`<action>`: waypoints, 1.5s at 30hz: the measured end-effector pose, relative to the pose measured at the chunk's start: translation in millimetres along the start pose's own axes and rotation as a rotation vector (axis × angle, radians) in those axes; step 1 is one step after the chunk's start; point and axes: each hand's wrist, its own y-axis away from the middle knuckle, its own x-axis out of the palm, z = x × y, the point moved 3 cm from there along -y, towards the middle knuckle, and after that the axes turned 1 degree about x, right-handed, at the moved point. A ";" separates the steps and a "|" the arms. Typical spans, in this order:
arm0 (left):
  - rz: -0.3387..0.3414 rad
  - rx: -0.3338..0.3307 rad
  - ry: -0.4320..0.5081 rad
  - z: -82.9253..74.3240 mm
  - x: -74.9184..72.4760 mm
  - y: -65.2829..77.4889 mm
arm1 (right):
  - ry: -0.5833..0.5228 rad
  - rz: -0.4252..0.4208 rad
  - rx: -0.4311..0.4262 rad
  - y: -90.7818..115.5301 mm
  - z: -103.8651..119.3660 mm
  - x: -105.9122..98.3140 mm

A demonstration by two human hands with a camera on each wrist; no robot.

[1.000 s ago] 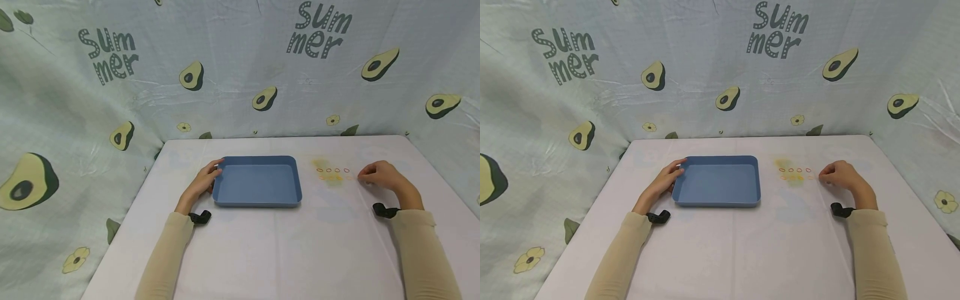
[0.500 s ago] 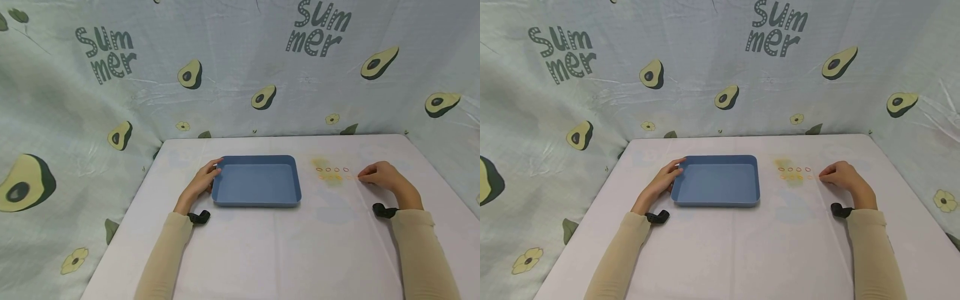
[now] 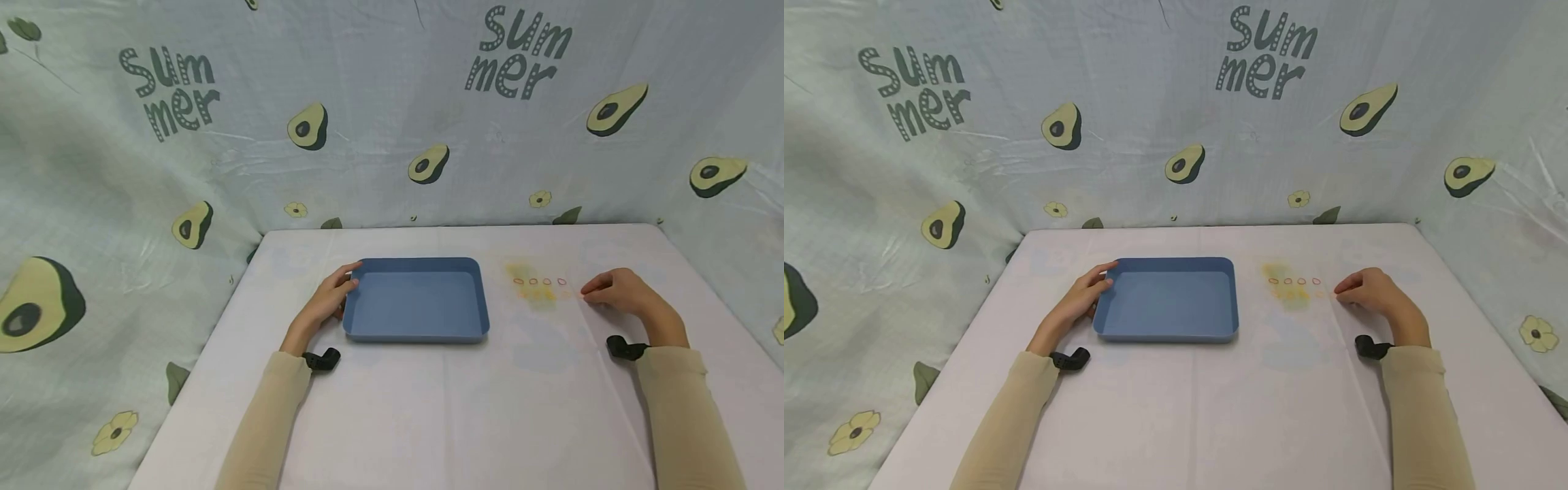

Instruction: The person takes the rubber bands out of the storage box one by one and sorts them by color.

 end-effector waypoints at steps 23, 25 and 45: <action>0.013 -0.015 0.021 1.1 3.4 -5.8 | -0.007 0.004 -0.002 -1.4 -6.5 -2.4; 0.017 -0.008 0.016 0.4 5.1 -7.1 | -0.009 0.003 -0.004 -0.2 -7.9 -3.0; 0.036 -0.030 -0.002 -0.7 -9.0 -3.9 | -0.013 0.013 -0.041 -10.5 2.8 1.4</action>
